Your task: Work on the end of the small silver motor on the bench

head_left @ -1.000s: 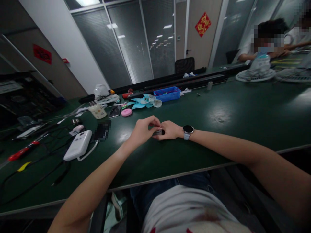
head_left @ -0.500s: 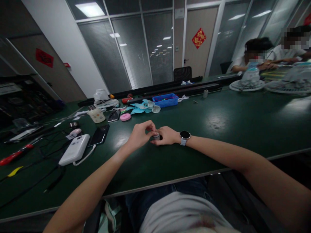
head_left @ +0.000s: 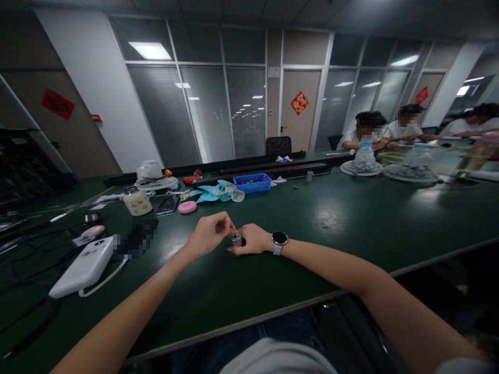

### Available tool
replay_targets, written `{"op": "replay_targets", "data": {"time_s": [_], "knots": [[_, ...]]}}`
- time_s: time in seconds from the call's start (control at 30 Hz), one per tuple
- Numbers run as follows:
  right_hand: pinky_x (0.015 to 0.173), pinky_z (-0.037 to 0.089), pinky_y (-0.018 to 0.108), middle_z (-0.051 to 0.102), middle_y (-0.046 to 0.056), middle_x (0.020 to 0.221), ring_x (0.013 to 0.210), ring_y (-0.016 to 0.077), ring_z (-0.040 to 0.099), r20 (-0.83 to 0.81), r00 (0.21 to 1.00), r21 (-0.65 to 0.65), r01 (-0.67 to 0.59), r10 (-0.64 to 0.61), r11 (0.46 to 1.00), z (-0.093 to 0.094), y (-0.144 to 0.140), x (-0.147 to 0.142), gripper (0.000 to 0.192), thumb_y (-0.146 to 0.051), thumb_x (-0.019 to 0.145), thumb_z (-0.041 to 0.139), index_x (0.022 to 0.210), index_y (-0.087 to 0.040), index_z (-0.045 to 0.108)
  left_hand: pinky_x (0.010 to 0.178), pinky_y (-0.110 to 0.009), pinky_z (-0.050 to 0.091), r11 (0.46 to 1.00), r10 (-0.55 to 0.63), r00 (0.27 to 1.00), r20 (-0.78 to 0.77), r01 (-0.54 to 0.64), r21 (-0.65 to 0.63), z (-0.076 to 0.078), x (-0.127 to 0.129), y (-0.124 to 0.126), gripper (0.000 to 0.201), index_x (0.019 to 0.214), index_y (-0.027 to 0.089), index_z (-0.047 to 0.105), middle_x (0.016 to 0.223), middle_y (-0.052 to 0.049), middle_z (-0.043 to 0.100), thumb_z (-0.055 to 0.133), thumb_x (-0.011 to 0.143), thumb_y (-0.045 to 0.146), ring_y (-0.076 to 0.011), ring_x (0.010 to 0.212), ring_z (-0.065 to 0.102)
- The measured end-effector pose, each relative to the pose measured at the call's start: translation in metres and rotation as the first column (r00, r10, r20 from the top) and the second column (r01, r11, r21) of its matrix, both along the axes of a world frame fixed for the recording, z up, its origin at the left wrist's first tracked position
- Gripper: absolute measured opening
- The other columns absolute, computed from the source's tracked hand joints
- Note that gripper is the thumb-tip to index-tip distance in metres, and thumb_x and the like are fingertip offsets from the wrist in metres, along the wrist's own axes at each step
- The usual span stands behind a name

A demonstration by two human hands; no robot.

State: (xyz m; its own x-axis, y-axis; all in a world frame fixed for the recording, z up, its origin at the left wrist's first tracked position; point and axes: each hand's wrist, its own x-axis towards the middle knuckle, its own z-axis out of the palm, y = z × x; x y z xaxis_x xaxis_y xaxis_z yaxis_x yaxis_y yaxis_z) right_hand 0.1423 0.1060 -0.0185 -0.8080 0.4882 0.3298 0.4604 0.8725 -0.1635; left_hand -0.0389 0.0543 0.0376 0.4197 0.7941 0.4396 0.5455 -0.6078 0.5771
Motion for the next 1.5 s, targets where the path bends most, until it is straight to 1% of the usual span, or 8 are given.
{"op": "replay_targets", "data": {"time_s": [0.2, 0.53, 0.63, 0.8, 0.97, 1.17, 1.3, 1.5], "knots": [[0.053, 0.026, 0.023, 0.054, 0.000, 0.060, 0.052, 0.0103, 0.041, 0.010, 1.000, 0.011, 0.007, -0.008, 1.000, 0.000, 0.000, 0.000, 0.051, -0.062, 0.087, 0.050, 0.069, -0.015, 0.057, 0.071, -0.030, 0.053, 0.996, -0.060, 0.998, 0.021, 0.061, -0.059, 0.000, 0.000, 0.001, 0.013, 0.072, 0.018, 0.054, 0.076, -0.003, 0.069, 0.065, 0.078, 0.020, -0.0190, 0.076, 0.068], [0.053, 0.025, 0.024, 0.055, 0.001, 0.062, 0.052, 0.0106, 0.040, 0.005, 1.000, 0.001, 0.010, -0.010, 1.000, 0.000, 0.001, -0.001, 0.051, -0.062, 0.086, 0.051, 0.071, -0.015, 0.059, 0.074, -0.031, 0.054, 0.992, -0.074, 0.994, 0.080, 0.081, -0.093, 0.001, -0.002, 0.001, 0.015, 0.071, 0.018, 0.050, 0.079, -0.003, 0.069, 0.063, 0.078, 0.015, -0.0196, 0.081, 0.070], [0.053, 0.025, 0.024, 0.054, 0.001, 0.060, 0.052, 0.0108, 0.040, 0.006, 1.000, -0.005, 0.015, -0.015, 1.000, 0.000, 0.000, 0.000, 0.051, -0.062, 0.086, 0.051, 0.070, -0.014, 0.059, 0.073, -0.031, 0.054, 0.991, -0.080, 0.995, 0.059, 0.086, -0.099, 0.000, -0.002, -0.001, 0.013, 0.073, 0.018, 0.053, 0.078, -0.003, 0.069, 0.064, 0.079, 0.016, -0.0192, 0.078, 0.069], [0.054, 0.026, 0.024, 0.055, 0.001, 0.062, 0.054, 0.0108, 0.043, 0.008, 1.000, -0.018, 0.020, -0.020, 1.000, 0.002, -0.002, 0.000, 0.047, -0.058, 0.087, 0.053, 0.074, -0.014, 0.061, 0.072, -0.030, 0.052, 0.994, -0.074, 0.997, 0.021, 0.075, -0.081, 0.002, -0.001, -0.004, 0.010, 0.075, 0.017, 0.056, 0.078, -0.003, 0.069, 0.065, 0.079, 0.017, -0.0186, 0.077, 0.067], [0.055, 0.025, 0.025, 0.054, 0.001, 0.061, 0.053, 0.0107, 0.042, 0.009, 1.000, -0.025, 0.029, -0.029, 0.999, 0.002, -0.002, 0.000, 0.051, -0.061, 0.086, 0.052, 0.070, -0.013, 0.060, 0.073, -0.030, 0.051, 0.996, -0.065, 0.998, -0.016, 0.064, -0.063, 0.006, 0.003, -0.007, 0.006, 0.076, 0.017, 0.060, 0.078, -0.002, 0.068, 0.066, 0.078, 0.016, -0.0176, 0.075, 0.066], [0.055, 0.026, 0.024, 0.054, 0.001, 0.063, 0.055, 0.0109, 0.044, -0.003, 1.000, -0.032, 0.006, -0.006, 0.999, 0.002, -0.002, 0.000, 0.048, -0.059, 0.087, 0.053, 0.074, -0.013, 0.060, 0.077, -0.029, 0.052, 0.995, -0.079, 0.996, -0.042, 0.076, -0.066, 0.006, 0.002, -0.008, 0.007, 0.083, 0.018, 0.063, 0.083, -0.002, 0.071, 0.068, 0.078, 0.016, -0.0176, 0.081, 0.068], [0.054, 0.026, 0.024, 0.052, 0.000, 0.060, 0.053, 0.0106, 0.042, -0.010, 1.000, -0.036, 0.002, -0.003, 0.999, 0.004, -0.003, 0.000, 0.046, -0.058, 0.086, 0.054, 0.073, -0.014, 0.059, 0.080, -0.029, 0.053, 0.993, -0.095, 0.993, -0.068, 0.089, -0.078, 0.006, 0.002, -0.007, 0.010, 0.088, 0.019, 0.065, 0.088, -0.001, 0.073, 0.068, 0.078, 0.018, -0.0183, 0.086, 0.069], [0.054, 0.026, 0.024, 0.053, 0.000, 0.061, 0.053, 0.0105, 0.043, -0.009, 1.000, -0.038, 0.000, 0.000, 0.999, 0.004, -0.003, 0.000, 0.048, -0.059, 0.087, 0.053, 0.071, -0.014, 0.060, 0.078, -0.032, 0.053, 0.999, -0.025, 0.992, -0.127, 0.021, -0.039, 0.008, 0.003, -0.009, 0.008, 0.086, 0.020, 0.063, 0.087, -0.002, 0.075, 0.066, 0.079, 0.020, -0.0214, 0.086, 0.071]]}}
